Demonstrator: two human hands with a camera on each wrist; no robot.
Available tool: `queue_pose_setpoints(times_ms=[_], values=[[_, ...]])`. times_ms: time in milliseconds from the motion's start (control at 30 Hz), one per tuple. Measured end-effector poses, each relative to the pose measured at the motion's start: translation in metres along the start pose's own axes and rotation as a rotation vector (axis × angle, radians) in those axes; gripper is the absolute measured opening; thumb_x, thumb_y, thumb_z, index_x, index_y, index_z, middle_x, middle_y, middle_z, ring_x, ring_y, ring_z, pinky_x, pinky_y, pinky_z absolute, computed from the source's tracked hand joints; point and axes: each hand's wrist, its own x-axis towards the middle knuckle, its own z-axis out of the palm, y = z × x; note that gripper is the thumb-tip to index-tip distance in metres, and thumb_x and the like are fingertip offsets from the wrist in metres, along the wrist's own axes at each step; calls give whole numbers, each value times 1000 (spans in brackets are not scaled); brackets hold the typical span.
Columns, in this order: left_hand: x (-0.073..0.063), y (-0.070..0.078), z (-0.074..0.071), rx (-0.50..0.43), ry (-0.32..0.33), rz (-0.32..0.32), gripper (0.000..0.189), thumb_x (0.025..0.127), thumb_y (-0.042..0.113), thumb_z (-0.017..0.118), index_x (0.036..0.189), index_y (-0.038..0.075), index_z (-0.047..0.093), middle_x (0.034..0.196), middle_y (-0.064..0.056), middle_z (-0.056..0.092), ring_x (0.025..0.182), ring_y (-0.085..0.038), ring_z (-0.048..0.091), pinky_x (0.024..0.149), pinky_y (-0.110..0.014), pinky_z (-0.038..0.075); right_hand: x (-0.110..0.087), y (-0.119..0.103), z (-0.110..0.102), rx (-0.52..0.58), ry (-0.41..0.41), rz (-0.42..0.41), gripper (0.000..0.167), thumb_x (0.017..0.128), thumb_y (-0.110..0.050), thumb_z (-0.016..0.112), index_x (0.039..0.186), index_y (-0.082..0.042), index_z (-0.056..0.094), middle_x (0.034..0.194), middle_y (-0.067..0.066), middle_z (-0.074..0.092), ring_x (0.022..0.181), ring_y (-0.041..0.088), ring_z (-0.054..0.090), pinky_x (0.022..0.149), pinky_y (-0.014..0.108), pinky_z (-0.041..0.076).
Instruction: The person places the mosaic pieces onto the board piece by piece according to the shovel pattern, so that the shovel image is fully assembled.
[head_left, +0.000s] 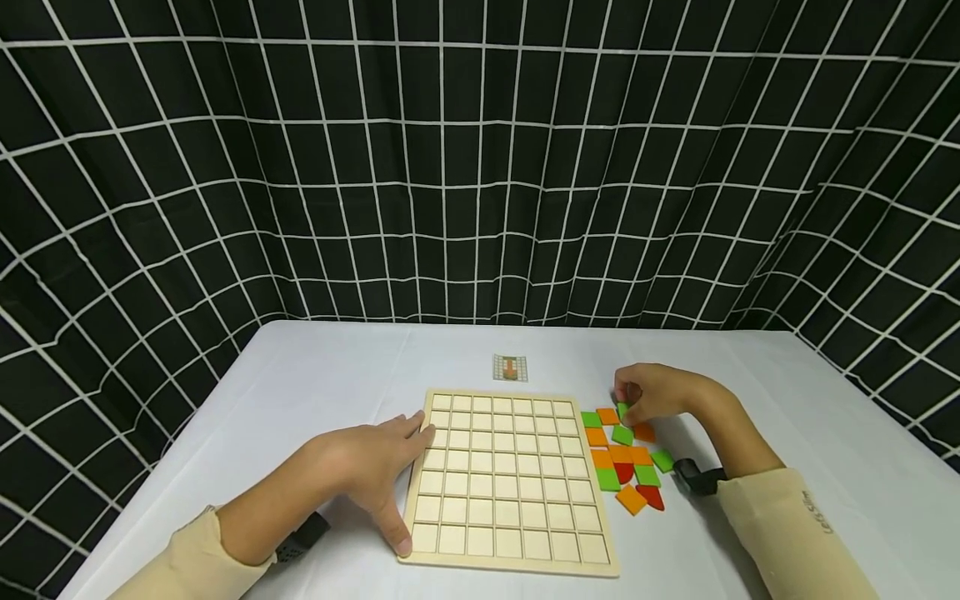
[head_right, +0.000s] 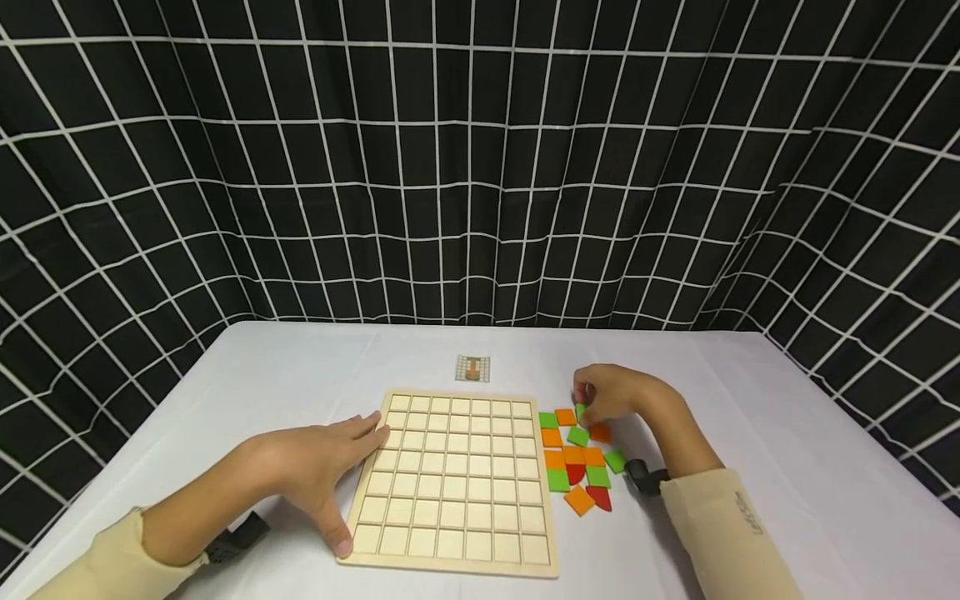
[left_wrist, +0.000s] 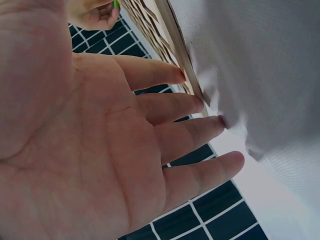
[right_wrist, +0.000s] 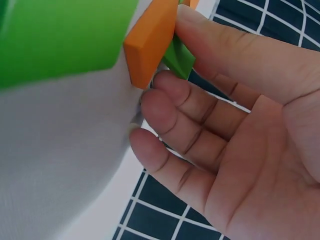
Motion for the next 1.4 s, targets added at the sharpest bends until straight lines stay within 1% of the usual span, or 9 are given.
queue_pose_setpoints(times_ms=[100, 233, 333, 467, 600, 700, 867, 1233, 1400], values=[[-1, 0, 0, -4, -1, 1, 140, 47, 68, 92, 159, 11, 29, 165, -11, 19, 150, -27, 21, 115, -47, 30, -1, 0, 0, 22, 9, -28, 25, 79, -7, 84, 89, -10, 61, 83, 3, 55, 81, 22, 51, 73, 37, 47], [-1, 0, 1, -4, 1, -2, 140, 47, 68, 92, 159, 11, 29, 165, -11, 19, 150, -26, 21, 114, -47, 30, -1, 0, -1, 53, 31, -80, 19, 82, 2, 77, 86, -10, 63, 80, 2, 56, 79, 21, 51, 69, 34, 48], [-1, 0, 1, 3, 6, 3, 140, 47, 68, 92, 159, 11, 29, 165, -11, 19, 150, -27, 22, 114, -46, 31, -2, 0, -5, 73, 44, -121, 17, 84, 6, 71, 85, -10, 66, 80, 1, 59, 79, 20, 52, 70, 33, 49], [-1, -1, 0, 6, 13, 10, 140, 48, 68, 92, 159, 11, 29, 165, -11, 20, 150, -27, 22, 114, -46, 30, -2, 0, -9, 110, 53, -156, 17, 86, 7, 67, 87, -9, 69, 83, 0, 62, 80, 21, 54, 72, 33, 51], [-1, -1, 0, -6, 10, 9, 139, 48, 67, 92, 159, 10, 29, 165, -11, 19, 150, -27, 21, 114, -46, 30, -3, 0, -11, 158, 54, -151, 15, 88, 7, 65, 88, -8, 69, 83, 2, 63, 81, 22, 56, 72, 33, 54], [-2, -1, 1, -11, 7, 9, 139, 48, 67, 92, 159, 10, 29, 165, -11, 19, 150, -27, 21, 114, -47, 31, -3, -1, -10, 203, 56, -139, 14, 90, 7, 65, 88, -6, 69, 82, 4, 63, 76, 23, 58, 71, 35, 56], [-1, 0, 1, -6, 6, 12, 140, 48, 67, 92, 159, 11, 29, 165, -11, 19, 150, -26, 21, 114, -47, 31, -5, -7, -8, 265, 71, -141, 10, 91, 6, 65, 89, -4, 68, 79, 6, 64, 70, 24, 60, 70, 39, 57], [0, -1, 2, -5, 1, 8, 140, 48, 68, 91, 159, 11, 28, 165, -11, 19, 150, -27, 20, 114, -47, 31, 3, -19, -8, 326, 96, -120, 7, 91, 5, 66, 90, -2, 70, 81, 8, 67, 71, 25, 62, 72, 39, 58], [0, 0, 2, -5, -3, 3, 140, 48, 68, 91, 159, 11, 28, 165, -11, 19, 150, -27, 20, 114, -47, 30, 7, -26, -8, 367, 90, -135, 8, 91, 6, 65, 89, 0, 70, 82, 9, 68, 70, 25, 63, 72, 38, 59]])
